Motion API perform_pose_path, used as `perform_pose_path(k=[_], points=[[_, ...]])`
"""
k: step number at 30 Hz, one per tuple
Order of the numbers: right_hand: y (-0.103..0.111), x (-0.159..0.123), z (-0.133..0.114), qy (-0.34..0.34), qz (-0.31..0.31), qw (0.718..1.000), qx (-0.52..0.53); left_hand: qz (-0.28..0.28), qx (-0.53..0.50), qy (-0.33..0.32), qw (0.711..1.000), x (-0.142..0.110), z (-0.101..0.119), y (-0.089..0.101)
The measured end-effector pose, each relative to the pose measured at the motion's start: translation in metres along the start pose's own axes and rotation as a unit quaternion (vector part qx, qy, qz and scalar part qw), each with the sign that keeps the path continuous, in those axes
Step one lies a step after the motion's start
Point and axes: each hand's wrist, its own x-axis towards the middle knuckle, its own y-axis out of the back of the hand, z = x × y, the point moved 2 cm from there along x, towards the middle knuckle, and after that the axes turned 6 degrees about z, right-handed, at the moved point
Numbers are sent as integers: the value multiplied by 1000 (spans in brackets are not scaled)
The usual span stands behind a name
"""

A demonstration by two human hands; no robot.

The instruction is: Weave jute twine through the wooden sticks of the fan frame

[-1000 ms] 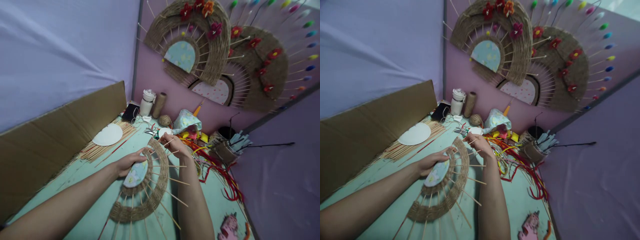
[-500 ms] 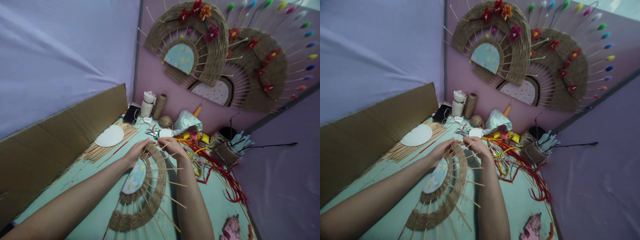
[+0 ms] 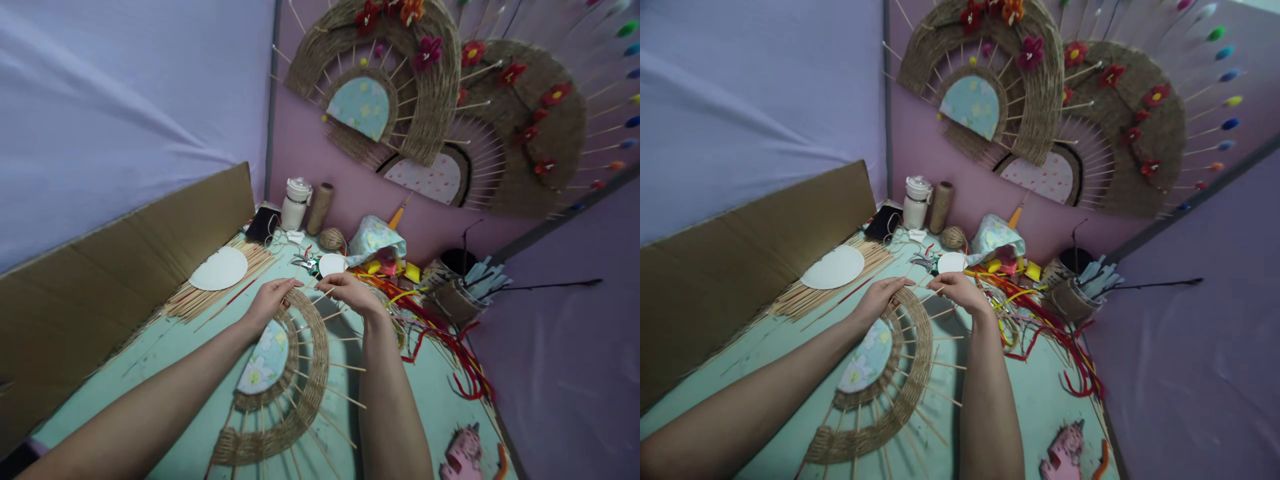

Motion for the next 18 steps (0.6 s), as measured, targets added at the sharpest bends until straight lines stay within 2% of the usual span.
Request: perform_pose_path(k=[9, 18], points=[[19, -9, -3, -2, 71, 997, -43, 13, 0, -1, 1000, 2, -1, 4], [19, -8, -4, 39, 75, 996, 17, 26, -21, -13, 999, 1, 9, 6]])
